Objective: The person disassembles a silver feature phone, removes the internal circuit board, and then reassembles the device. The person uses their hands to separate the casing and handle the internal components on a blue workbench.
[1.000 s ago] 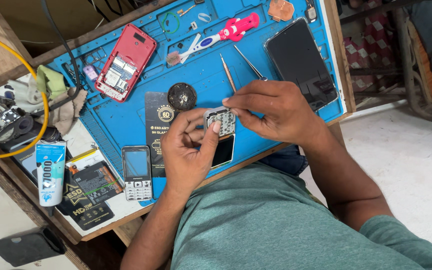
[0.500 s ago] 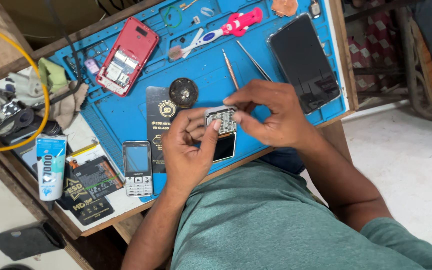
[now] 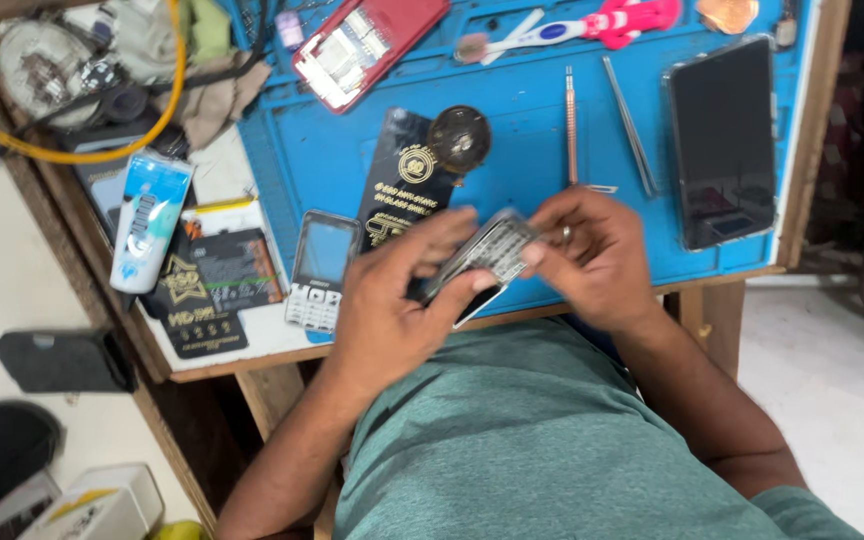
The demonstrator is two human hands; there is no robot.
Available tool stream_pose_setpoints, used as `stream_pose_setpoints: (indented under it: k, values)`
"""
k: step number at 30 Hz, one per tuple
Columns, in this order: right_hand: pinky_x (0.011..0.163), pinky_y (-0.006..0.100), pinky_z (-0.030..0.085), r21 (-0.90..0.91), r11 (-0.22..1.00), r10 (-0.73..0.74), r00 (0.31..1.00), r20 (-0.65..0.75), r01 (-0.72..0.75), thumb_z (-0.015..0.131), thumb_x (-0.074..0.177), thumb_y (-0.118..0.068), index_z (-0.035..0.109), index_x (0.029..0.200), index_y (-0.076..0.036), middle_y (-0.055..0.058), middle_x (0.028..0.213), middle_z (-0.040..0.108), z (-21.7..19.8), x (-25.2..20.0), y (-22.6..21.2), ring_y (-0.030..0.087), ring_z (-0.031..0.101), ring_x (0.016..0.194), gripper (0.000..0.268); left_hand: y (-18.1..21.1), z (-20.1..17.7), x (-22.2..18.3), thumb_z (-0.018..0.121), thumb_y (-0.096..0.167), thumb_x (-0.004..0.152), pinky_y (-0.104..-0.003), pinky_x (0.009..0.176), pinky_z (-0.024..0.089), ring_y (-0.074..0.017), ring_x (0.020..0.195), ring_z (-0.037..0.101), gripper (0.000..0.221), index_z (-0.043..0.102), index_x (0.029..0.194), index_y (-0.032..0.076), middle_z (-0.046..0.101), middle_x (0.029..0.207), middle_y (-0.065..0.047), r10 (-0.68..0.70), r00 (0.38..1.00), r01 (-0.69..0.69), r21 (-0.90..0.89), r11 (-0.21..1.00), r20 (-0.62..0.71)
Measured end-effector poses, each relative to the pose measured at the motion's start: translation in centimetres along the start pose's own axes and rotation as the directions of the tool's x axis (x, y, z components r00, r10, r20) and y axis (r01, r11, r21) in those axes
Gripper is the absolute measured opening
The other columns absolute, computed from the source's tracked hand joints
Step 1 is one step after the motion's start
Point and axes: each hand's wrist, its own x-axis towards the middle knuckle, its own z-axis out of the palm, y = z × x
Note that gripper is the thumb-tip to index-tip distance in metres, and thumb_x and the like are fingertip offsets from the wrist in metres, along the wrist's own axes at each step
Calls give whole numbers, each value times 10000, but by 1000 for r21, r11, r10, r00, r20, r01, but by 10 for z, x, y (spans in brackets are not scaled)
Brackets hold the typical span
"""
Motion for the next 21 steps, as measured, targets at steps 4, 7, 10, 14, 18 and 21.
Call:
stream_pose_setpoints:
  k: [4,7,10,14,18,21]
  values:
    - [738,295,640,488,873,28,999,-47,-1,702,994,-10,513,1448,28,189,1137,699,-4,17,-6,214,747,890,493,3,-50,-20,805,211,955,-344,1000,593,-231,1210,726,562,583,1437,27,712,1353,-136,64,982,-46,103,994,-179]
    - [753,309,644,560,828,48,999,-25,-26,679,971,-7,473,1529,13,206,1202,696,-8,25,-17,246,755,900,595,3,-71,-32,828,257,955,-372,990,587,-276,1158,724,554,606,1414,39,711,1308,-134,108,948,22,402,915,-299]
    - [776,343,649,564,824,65,998,-13,-46,660,969,6,470,1476,2,213,1205,684,-7,26,-13,277,755,920,542,-1,-71,-45,866,318,857,-429,920,548,-349,1084,679,631,611,1361,36,685,1237,-172,98,957,110,655,747,-273]
    - [796,366,641,588,796,136,989,56,-142,663,972,-3,476,1410,2,225,1176,685,-1,23,-1,301,754,928,477,-10,-53,-51,854,339,825,-472,925,515,-373,1124,633,709,574,1390,15,652,1308,-185,49,960,196,786,586,-276]
    - [835,354,625,567,804,134,983,123,-181,699,976,-19,475,1388,-25,187,1197,683,11,19,5,272,734,1044,469,-12,-50,-53,838,284,852,-469,946,524,-376,1132,637,675,570,1412,21,653,1313,-190,41,949,224,758,612,-314]
    - [816,325,618,446,876,132,981,141,-182,714,979,-20,472,1373,-24,187,1207,689,19,22,2,247,729,1033,462,-12,-54,-47,856,219,789,-451,926,542,-349,1091,655,680,583,1385,39,678,1215,-178,-32,926,291,659,694,-375]
